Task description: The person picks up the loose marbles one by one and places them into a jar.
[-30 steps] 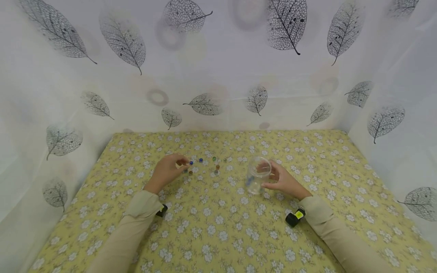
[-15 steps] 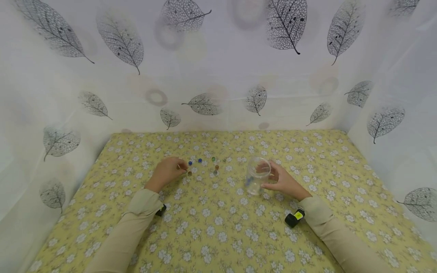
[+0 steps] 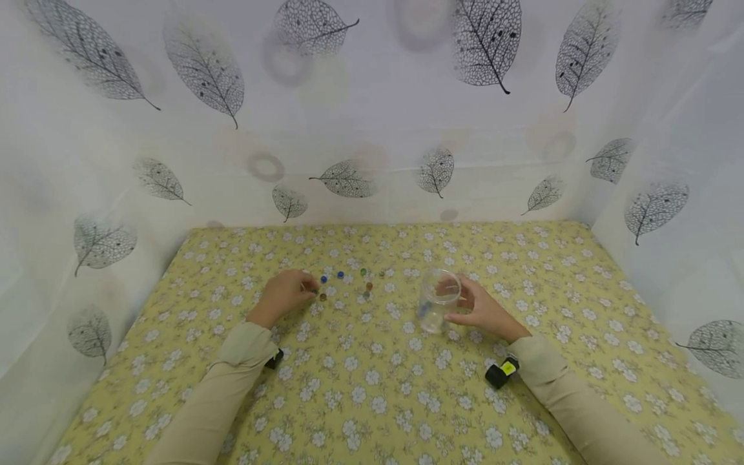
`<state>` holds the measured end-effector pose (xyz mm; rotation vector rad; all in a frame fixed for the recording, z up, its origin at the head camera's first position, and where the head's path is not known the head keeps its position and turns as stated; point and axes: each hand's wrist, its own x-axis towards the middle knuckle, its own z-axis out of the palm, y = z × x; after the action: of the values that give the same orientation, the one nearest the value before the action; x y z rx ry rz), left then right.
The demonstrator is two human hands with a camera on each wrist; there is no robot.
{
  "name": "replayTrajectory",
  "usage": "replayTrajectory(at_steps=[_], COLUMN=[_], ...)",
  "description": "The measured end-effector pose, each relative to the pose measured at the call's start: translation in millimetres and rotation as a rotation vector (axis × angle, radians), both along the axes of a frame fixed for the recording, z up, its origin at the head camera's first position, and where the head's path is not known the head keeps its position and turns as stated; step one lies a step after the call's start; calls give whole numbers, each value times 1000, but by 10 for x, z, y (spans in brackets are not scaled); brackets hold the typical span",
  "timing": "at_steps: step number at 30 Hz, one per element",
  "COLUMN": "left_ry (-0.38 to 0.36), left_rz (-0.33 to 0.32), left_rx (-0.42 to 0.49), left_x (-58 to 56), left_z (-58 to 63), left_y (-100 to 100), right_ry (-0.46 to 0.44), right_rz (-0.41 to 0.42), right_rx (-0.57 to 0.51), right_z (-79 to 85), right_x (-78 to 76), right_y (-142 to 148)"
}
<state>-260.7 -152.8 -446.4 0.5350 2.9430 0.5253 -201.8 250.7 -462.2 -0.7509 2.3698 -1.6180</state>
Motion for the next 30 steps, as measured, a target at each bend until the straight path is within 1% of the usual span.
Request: replayTrajectory(at_steps=[4, 7, 12, 20, 26, 30], left_ry=[21, 17, -33, -48, -62, -87], left_rz=[-9, -11, 10, 1, -2, 2], left_rx=[11, 14, 5, -2, -2, 2], left_x=[14, 22, 29, 33, 42, 35], left_z=[-13, -21, -24, -12, 9, 12], left_y=[-10, -20, -44, -67, -71, -64], right_ry=[0, 5, 25, -22, -28, -27], right_rz=[-1, -1, 7, 25, 24, 22], right_rx=[6, 14, 25, -23, -18, -15], right_z=[-9, -15, -18, 5, 2, -1], right_x=[4, 5, -1, -9, -14, -8], right_y=[-7, -7, -14, -12, -8, 1])
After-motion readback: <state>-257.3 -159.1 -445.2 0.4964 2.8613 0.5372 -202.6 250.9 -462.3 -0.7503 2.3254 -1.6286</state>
